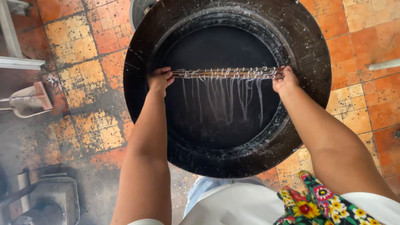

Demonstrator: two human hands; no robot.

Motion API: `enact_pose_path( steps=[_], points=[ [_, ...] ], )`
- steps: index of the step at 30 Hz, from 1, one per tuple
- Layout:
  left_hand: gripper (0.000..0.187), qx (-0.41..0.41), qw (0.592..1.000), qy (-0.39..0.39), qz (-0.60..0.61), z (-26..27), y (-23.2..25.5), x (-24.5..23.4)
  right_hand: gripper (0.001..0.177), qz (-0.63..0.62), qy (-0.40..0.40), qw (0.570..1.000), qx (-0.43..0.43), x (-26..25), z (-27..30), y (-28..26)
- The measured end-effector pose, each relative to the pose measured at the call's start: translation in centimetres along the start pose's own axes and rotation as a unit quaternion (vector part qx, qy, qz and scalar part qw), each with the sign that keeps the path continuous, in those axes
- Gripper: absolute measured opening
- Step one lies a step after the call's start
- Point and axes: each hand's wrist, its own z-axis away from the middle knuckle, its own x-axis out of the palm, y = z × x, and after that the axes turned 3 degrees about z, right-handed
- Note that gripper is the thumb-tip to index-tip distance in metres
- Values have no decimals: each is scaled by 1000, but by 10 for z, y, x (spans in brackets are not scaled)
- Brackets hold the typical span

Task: Manufacturing candles by repeatedly dipping racks of cotton wicks into a large vat of molten wax and hanging them to cool.

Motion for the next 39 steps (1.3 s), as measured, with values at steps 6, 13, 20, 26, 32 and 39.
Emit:
enact_pose_path(
  steps=[6,13,20,26,32,39],
  points=[
    [27,-21,1000,24,-3,-52,-31,6,7,56,9,998,33,35,-14,11],
    [31,-40,999,24,16,-76,-25,14,6,87,-5,996,32,62,-41,20],
    [31,-27,999,4,27,-111,-46,17,12,90,-16,995,28,67,-62,27],
    [32,-33,998,1,48,-112,-56,18,13,202,-5,979,18,59,-42,31],
    [32,-34,998,-5,48,-116,-59,12,15,216,-4,976,9,52,-51,36],
    [32,-37,999,13,28,-114,-66,8,18,223,3,975,4,61,-24,34]
  ],
)
